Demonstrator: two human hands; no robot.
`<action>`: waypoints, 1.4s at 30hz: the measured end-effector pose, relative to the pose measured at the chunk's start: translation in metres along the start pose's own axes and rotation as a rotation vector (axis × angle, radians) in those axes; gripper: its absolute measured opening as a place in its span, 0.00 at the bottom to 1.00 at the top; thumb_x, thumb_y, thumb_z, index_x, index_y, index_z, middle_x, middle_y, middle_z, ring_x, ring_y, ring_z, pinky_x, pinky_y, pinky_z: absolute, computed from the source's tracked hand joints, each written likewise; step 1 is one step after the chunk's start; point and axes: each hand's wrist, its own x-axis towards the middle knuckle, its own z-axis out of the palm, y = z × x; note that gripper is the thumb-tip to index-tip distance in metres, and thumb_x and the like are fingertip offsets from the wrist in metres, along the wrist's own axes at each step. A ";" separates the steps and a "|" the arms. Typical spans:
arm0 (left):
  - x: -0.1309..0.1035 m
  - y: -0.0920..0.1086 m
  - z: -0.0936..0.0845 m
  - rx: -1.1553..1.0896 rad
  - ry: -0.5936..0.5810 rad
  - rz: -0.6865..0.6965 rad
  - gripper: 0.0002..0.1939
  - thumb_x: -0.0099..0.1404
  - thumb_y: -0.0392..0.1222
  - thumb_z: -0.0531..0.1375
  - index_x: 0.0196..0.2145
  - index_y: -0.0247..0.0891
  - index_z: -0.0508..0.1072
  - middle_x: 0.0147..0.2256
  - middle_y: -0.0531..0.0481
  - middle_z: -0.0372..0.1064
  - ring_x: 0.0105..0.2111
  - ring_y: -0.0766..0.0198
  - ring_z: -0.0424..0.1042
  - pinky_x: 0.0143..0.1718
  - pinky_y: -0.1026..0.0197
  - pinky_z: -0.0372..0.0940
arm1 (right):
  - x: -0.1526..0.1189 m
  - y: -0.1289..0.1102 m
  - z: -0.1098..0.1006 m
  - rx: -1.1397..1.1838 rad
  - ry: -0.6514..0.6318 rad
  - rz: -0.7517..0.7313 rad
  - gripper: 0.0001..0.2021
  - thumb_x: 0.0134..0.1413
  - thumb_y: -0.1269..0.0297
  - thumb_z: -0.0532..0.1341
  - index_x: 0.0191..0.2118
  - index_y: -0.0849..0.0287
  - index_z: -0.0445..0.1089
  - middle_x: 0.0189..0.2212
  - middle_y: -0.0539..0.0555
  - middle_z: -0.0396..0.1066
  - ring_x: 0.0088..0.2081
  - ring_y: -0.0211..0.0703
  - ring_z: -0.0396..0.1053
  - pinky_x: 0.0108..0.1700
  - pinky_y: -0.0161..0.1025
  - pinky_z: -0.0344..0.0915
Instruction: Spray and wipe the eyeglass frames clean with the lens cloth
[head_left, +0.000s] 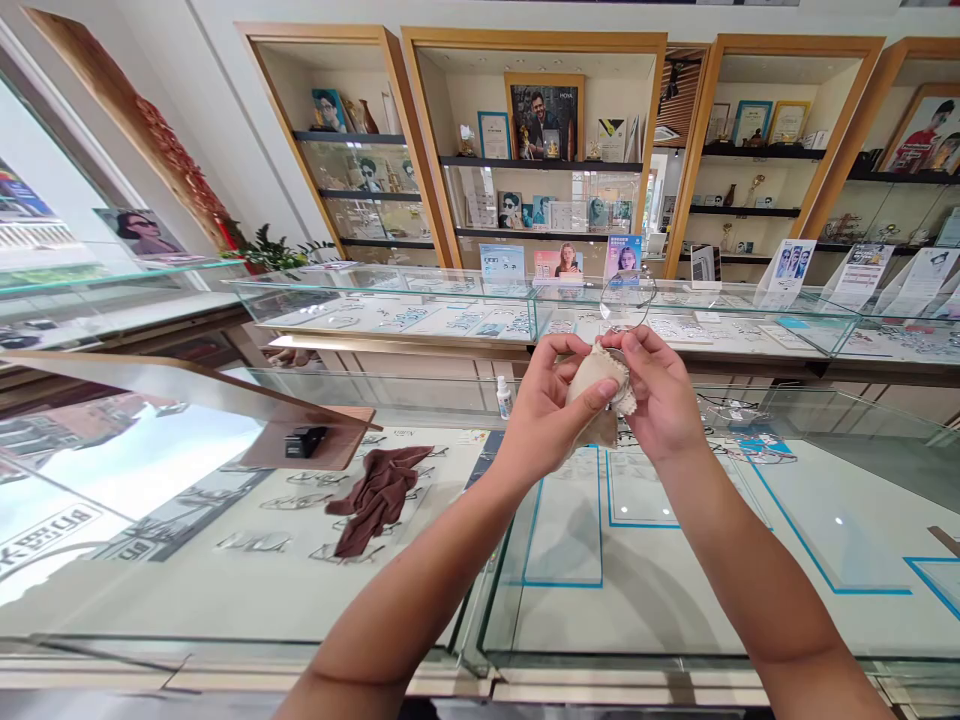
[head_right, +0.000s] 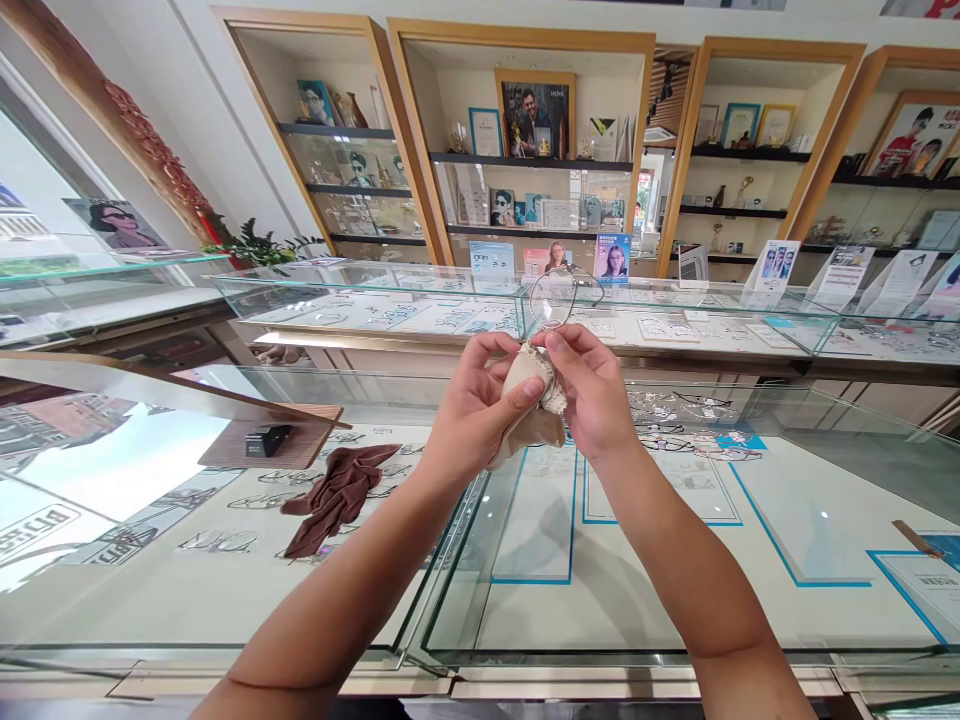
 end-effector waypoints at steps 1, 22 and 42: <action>0.000 -0.002 -0.001 0.032 -0.002 0.032 0.27 0.61 0.53 0.74 0.47 0.45 0.63 0.38 0.54 0.77 0.29 0.69 0.74 0.30 0.66 0.68 | 0.000 0.000 0.000 0.002 0.004 0.002 0.18 0.44 0.47 0.78 0.31 0.51 0.74 0.36 0.48 0.75 0.36 0.39 0.69 0.40 0.39 0.70; 0.000 -0.008 -0.003 0.185 0.036 0.203 0.24 0.64 0.50 0.72 0.54 0.42 0.73 0.59 0.40 0.75 0.59 0.57 0.75 0.56 0.57 0.72 | 0.000 0.001 0.000 0.039 0.003 0.045 0.18 0.43 0.48 0.78 0.31 0.52 0.73 0.42 0.50 0.78 0.44 0.43 0.74 0.47 0.42 0.73; 0.003 0.008 -0.009 0.115 -0.119 -0.147 0.21 0.60 0.55 0.73 0.41 0.38 0.75 0.30 0.53 0.71 0.27 0.68 0.68 0.28 0.65 0.65 | 0.002 0.002 -0.003 0.015 -0.020 0.031 0.17 0.45 0.49 0.78 0.30 0.51 0.73 0.42 0.50 0.75 0.47 0.45 0.72 0.50 0.44 0.73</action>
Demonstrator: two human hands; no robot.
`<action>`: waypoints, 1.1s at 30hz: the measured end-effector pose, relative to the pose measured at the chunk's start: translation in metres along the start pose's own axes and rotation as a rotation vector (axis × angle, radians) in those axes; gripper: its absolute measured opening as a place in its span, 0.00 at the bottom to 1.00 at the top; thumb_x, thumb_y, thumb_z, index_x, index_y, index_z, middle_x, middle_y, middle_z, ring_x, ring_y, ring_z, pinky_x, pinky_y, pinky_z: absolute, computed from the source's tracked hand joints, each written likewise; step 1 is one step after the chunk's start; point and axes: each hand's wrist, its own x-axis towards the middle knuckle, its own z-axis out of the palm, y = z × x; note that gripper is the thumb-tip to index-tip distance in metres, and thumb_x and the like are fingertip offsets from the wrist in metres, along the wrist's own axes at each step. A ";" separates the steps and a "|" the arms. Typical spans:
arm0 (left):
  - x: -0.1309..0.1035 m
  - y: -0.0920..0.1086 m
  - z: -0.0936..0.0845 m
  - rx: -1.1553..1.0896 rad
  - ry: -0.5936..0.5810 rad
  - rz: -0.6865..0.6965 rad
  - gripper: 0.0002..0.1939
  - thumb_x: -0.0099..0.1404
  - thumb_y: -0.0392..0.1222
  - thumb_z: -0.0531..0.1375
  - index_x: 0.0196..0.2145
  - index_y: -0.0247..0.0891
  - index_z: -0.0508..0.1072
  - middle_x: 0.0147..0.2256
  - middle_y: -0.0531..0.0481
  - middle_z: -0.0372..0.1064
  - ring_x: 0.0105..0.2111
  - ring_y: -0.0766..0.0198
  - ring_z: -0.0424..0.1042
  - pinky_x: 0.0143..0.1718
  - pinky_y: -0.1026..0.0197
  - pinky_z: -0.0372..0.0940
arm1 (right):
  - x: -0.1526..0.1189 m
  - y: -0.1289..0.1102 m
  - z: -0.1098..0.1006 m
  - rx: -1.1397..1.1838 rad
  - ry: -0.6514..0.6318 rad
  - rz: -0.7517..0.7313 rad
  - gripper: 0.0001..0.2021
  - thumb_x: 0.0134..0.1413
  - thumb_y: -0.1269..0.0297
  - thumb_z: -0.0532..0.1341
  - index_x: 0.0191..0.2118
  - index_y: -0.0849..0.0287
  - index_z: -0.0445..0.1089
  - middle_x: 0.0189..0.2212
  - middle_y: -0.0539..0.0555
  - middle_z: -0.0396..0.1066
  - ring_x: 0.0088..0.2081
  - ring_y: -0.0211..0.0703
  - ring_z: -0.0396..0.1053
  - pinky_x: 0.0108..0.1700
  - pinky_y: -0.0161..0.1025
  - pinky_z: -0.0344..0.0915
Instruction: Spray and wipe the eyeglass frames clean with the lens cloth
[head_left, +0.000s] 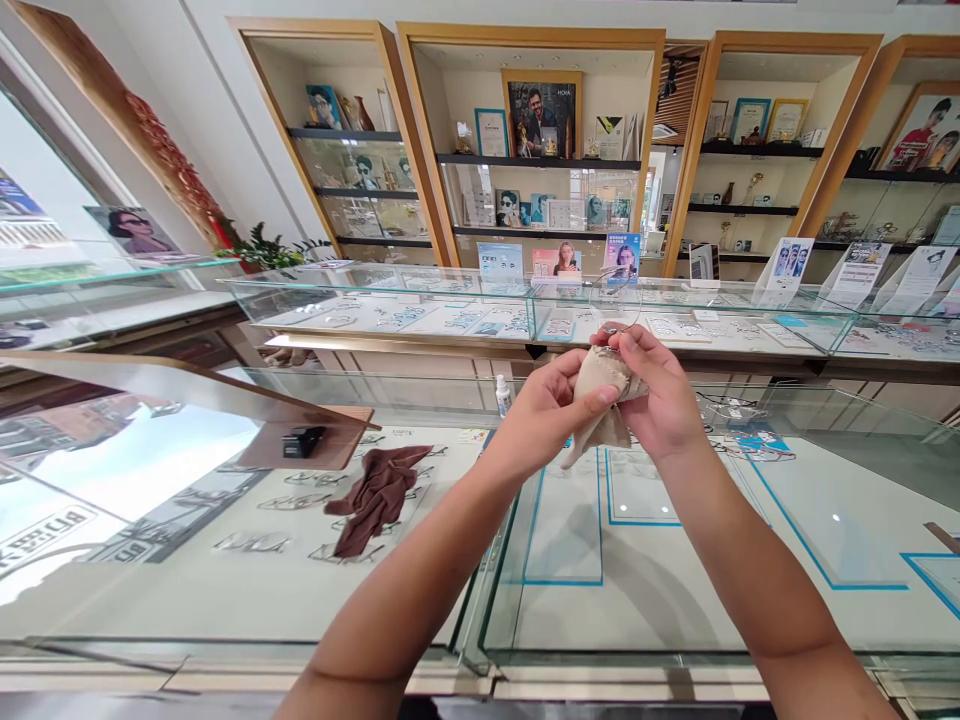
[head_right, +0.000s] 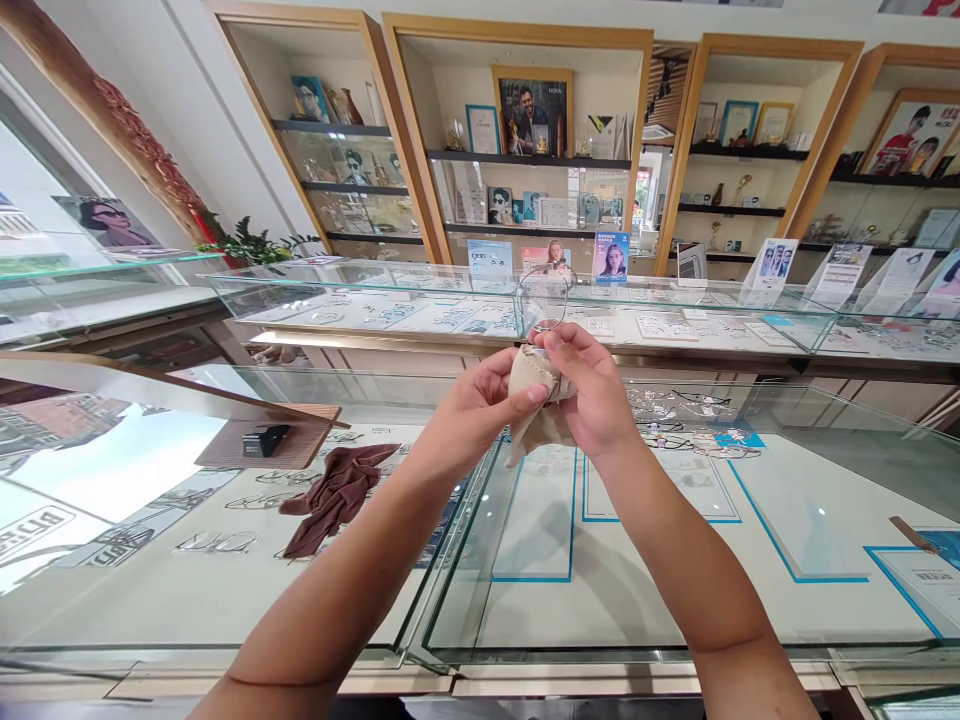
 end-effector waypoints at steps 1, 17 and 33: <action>0.000 0.000 0.000 0.004 -0.022 0.009 0.22 0.61 0.55 0.73 0.43 0.38 0.75 0.30 0.52 0.71 0.27 0.67 0.68 0.28 0.65 0.64 | 0.000 0.000 0.000 0.000 0.000 0.002 0.17 0.44 0.49 0.78 0.30 0.51 0.73 0.42 0.50 0.75 0.47 0.45 0.72 0.50 0.44 0.73; 0.000 -0.020 0.013 0.150 0.283 0.289 0.26 0.62 0.67 0.68 0.38 0.39 0.75 0.30 0.53 0.69 0.28 0.67 0.64 0.32 0.62 0.65 | -0.013 0.007 0.018 0.038 -0.046 0.088 0.16 0.48 0.47 0.75 0.31 0.50 0.72 0.42 0.49 0.76 0.45 0.45 0.74 0.47 0.44 0.75; 0.002 -0.005 -0.001 -0.058 0.014 -0.026 0.24 0.61 0.62 0.71 0.35 0.37 0.74 0.28 0.55 0.63 0.29 0.68 0.62 0.32 0.65 0.59 | -0.007 -0.005 0.004 -0.009 0.005 0.004 0.09 0.51 0.55 0.73 0.31 0.51 0.76 0.39 0.50 0.77 0.42 0.43 0.72 0.47 0.43 0.71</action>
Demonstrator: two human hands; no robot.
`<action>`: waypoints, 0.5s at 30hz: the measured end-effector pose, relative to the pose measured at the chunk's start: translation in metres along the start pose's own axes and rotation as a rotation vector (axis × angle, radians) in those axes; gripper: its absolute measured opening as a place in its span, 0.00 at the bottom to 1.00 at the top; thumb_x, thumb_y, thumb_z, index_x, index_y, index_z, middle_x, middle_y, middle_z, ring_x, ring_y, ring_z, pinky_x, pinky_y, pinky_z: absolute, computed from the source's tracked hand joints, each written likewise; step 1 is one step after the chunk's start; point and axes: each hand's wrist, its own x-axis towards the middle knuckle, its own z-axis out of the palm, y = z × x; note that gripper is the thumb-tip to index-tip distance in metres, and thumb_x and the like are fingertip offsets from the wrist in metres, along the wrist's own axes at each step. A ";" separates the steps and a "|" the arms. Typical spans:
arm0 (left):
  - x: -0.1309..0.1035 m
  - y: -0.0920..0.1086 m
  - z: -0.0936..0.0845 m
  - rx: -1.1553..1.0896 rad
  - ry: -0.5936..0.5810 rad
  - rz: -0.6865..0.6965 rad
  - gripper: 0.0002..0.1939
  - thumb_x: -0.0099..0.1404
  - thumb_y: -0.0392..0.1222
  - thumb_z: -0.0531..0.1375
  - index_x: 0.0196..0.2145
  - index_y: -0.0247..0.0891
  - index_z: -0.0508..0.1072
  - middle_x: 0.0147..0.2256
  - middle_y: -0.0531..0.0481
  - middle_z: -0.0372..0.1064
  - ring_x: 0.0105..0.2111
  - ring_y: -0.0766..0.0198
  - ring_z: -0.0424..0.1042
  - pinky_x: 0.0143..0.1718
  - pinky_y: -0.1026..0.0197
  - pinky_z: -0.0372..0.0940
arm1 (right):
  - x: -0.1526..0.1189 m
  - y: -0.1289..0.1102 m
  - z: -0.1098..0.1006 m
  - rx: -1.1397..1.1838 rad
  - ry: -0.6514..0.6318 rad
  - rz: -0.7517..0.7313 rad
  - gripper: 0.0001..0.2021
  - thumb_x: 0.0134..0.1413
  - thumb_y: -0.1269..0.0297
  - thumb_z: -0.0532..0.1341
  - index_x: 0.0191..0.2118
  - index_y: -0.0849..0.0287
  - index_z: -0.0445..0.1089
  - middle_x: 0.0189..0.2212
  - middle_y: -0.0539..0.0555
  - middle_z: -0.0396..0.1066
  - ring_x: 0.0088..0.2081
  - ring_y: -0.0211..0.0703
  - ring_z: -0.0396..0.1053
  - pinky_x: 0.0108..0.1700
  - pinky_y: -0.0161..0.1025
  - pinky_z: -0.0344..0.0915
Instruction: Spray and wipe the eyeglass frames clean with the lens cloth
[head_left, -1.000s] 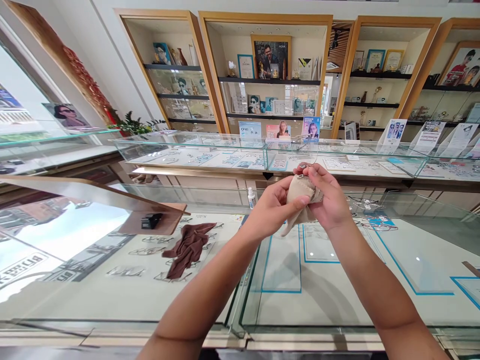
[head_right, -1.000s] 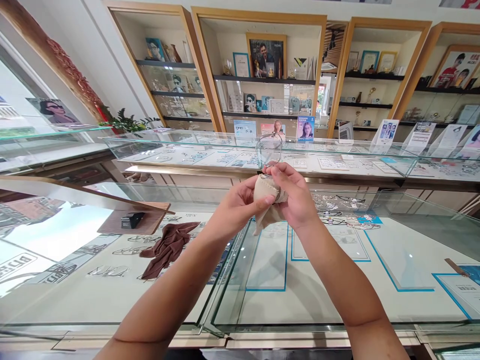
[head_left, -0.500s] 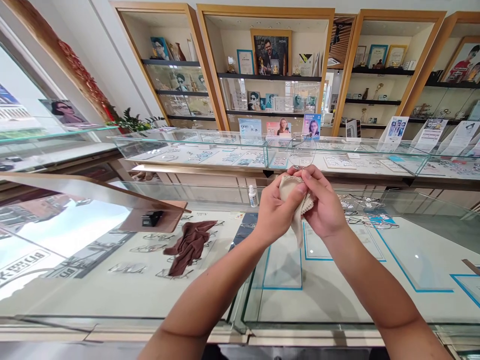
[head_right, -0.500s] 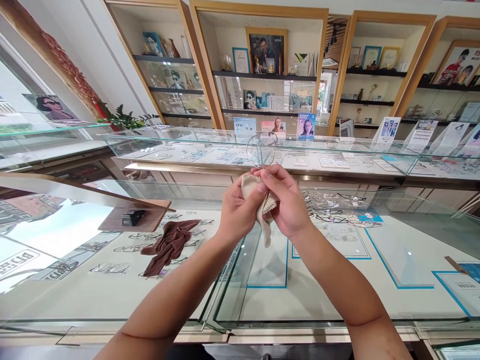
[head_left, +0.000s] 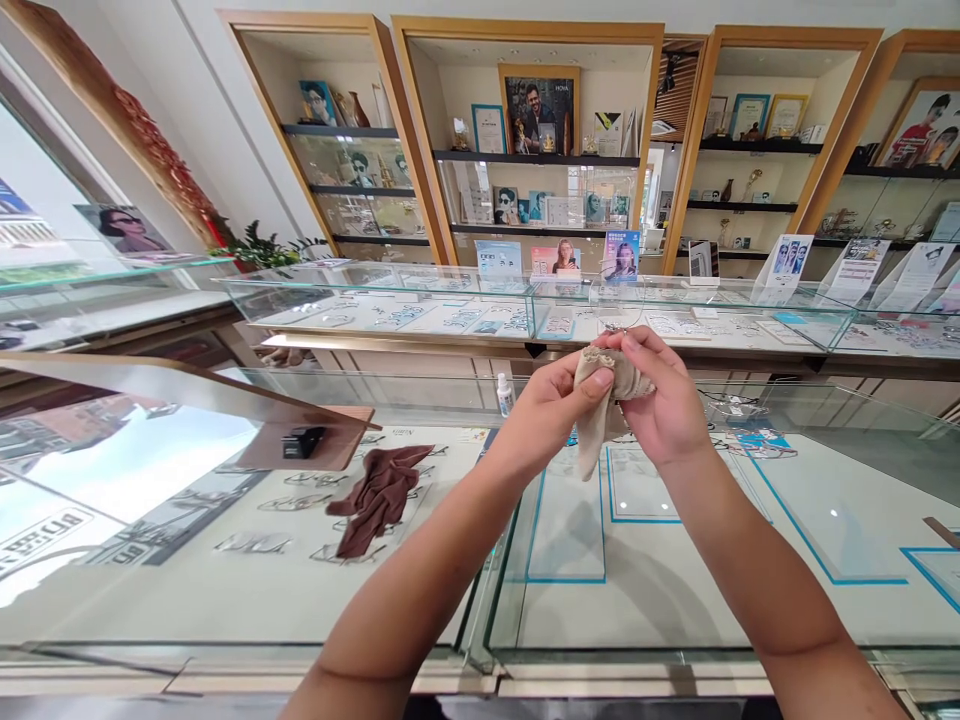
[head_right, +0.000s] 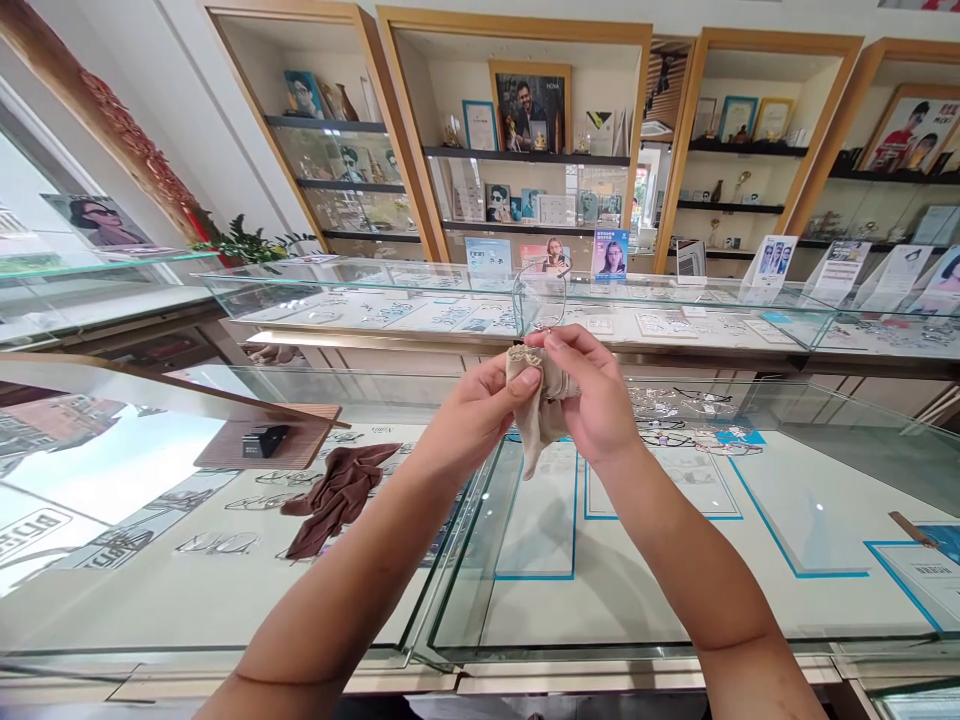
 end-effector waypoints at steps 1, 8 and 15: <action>0.000 0.000 0.000 0.023 0.017 0.008 0.24 0.61 0.62 0.71 0.34 0.36 0.74 0.28 0.54 0.64 0.29 0.68 0.62 0.32 0.65 0.59 | 0.000 0.000 0.000 0.002 -0.003 -0.006 0.09 0.51 0.55 0.73 0.31 0.51 0.76 0.39 0.50 0.77 0.43 0.43 0.72 0.47 0.43 0.71; 0.001 0.002 -0.001 -0.028 -0.024 0.019 0.22 0.61 0.58 0.73 0.35 0.35 0.77 0.28 0.54 0.66 0.28 0.69 0.62 0.30 0.65 0.57 | 0.001 0.003 -0.001 -0.002 -0.019 0.000 0.09 0.52 0.54 0.71 0.31 0.51 0.74 0.40 0.51 0.77 0.42 0.44 0.72 0.47 0.43 0.71; 0.000 -0.002 0.008 -0.101 0.009 0.050 0.23 0.57 0.51 0.76 0.46 0.37 0.79 0.35 0.51 0.74 0.35 0.65 0.70 0.39 0.64 0.65 | 0.005 0.006 -0.005 -0.046 0.007 -0.009 0.10 0.54 0.53 0.69 0.33 0.52 0.71 0.41 0.51 0.76 0.43 0.44 0.73 0.47 0.43 0.72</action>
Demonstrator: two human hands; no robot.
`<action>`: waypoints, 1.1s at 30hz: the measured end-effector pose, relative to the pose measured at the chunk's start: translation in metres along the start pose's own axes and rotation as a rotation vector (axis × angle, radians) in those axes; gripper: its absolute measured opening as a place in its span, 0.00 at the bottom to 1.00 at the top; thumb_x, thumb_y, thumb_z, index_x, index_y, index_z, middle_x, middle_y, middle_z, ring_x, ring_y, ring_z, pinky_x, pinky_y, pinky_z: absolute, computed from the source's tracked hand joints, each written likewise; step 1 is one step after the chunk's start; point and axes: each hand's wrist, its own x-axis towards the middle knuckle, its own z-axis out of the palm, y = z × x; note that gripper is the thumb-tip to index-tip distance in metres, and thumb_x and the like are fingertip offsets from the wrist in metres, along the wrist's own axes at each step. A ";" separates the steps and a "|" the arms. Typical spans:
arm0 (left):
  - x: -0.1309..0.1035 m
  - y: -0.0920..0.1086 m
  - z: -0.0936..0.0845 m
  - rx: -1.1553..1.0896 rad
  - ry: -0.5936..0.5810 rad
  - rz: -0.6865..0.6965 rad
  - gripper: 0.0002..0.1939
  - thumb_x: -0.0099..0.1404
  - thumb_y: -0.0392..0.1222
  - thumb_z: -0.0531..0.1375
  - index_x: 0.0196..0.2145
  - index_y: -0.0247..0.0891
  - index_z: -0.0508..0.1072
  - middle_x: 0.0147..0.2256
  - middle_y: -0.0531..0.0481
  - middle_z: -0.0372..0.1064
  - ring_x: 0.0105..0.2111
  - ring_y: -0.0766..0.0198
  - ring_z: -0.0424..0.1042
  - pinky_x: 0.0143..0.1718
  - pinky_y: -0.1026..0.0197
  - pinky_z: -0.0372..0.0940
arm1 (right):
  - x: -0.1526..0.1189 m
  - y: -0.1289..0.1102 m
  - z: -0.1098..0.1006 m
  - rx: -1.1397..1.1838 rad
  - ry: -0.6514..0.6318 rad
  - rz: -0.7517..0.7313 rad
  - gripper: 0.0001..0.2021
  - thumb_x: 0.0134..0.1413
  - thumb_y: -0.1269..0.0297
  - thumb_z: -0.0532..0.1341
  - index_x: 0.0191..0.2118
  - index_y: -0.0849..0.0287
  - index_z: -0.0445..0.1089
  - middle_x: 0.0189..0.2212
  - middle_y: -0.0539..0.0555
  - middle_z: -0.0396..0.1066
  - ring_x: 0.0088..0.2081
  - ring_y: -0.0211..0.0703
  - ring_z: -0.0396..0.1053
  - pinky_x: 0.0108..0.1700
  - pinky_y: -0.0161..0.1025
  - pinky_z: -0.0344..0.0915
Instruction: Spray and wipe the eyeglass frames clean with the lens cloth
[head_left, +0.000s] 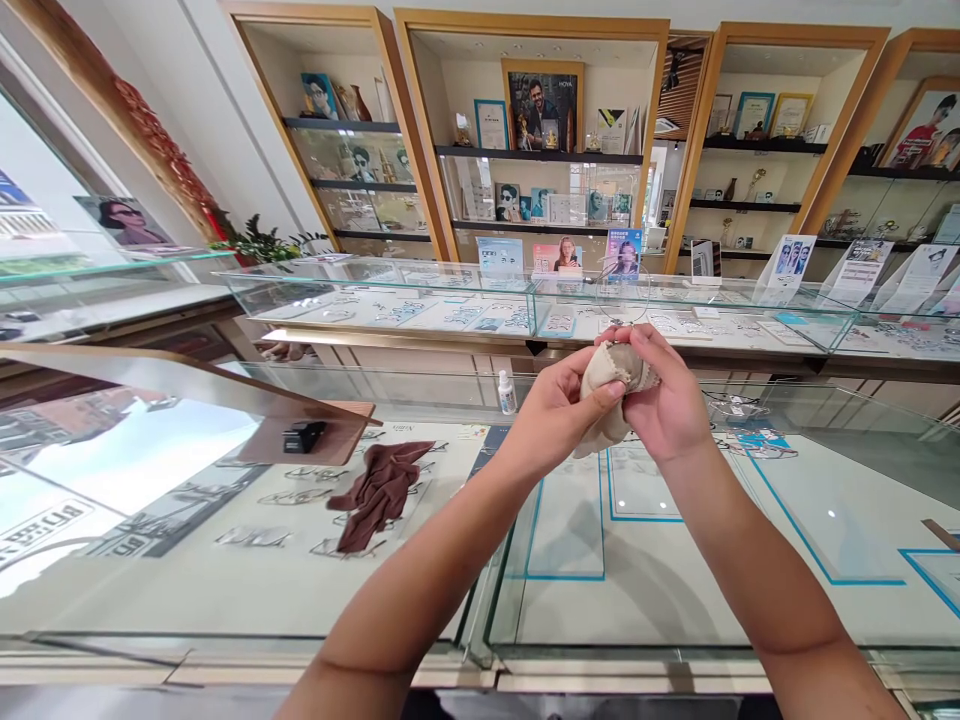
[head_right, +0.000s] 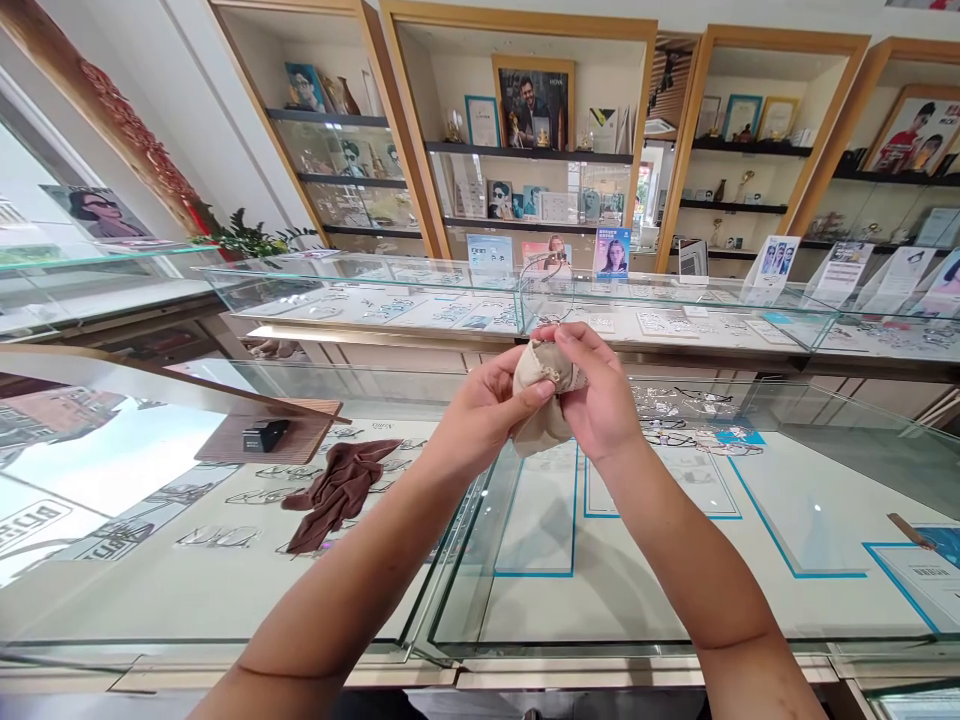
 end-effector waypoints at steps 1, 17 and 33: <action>0.000 -0.001 0.000 -0.002 0.009 -0.001 0.24 0.58 0.51 0.76 0.47 0.38 0.79 0.35 0.51 0.75 0.35 0.65 0.71 0.40 0.64 0.65 | 0.001 0.000 0.000 -0.019 -0.002 0.003 0.11 0.54 0.53 0.68 0.34 0.52 0.70 0.41 0.52 0.76 0.42 0.44 0.73 0.47 0.43 0.72; 0.002 0.006 -0.012 0.318 0.118 0.222 0.15 0.67 0.53 0.68 0.43 0.40 0.78 0.32 0.52 0.68 0.30 0.66 0.62 0.32 0.63 0.62 | -0.004 -0.020 -0.010 -0.883 0.068 -0.679 0.02 0.62 0.63 0.66 0.36 0.51 0.74 0.40 0.52 0.74 0.47 0.47 0.72 0.51 0.48 0.69; 0.001 0.002 -0.008 0.399 0.157 0.296 0.13 0.69 0.51 0.66 0.43 0.39 0.78 0.34 0.50 0.72 0.34 0.62 0.66 0.37 0.61 0.63 | -0.009 -0.016 -0.010 -0.759 0.097 -0.432 0.15 0.70 0.46 0.60 0.40 0.51 0.63 0.34 0.50 0.69 0.36 0.43 0.67 0.43 0.44 0.64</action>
